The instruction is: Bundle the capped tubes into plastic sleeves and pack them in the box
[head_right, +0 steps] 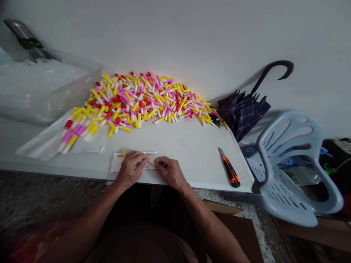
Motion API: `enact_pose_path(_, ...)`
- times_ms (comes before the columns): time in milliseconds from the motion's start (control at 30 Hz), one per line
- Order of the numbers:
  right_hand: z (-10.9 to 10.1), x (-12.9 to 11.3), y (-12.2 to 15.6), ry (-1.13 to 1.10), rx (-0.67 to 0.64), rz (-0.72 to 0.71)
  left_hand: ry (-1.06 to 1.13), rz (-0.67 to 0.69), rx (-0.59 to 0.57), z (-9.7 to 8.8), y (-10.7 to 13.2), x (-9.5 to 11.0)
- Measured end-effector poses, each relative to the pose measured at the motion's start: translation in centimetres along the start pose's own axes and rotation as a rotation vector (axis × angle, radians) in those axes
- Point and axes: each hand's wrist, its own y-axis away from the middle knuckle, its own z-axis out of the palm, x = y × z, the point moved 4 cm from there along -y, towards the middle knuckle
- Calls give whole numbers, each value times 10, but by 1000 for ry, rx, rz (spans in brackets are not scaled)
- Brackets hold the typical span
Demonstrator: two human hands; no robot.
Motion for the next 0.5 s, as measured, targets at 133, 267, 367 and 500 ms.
enact_pose_path(133, -1, -2, 2, -112, -1, 35, -2, -1, 2, 0, 0, 0)
enact_pose_path(267, 10, -11, 6, -287, -186, 96, -5, 3, 9, 0, 0, 2)
enact_pose_path(367, 12, -20, 11, -394, -382, 142, 1, 5, -6, -1, 0, 3)
enact_pose_path(500, 4, -24, 12, -453, -500, 156, -7, 5, -19, -2, -1, 4)
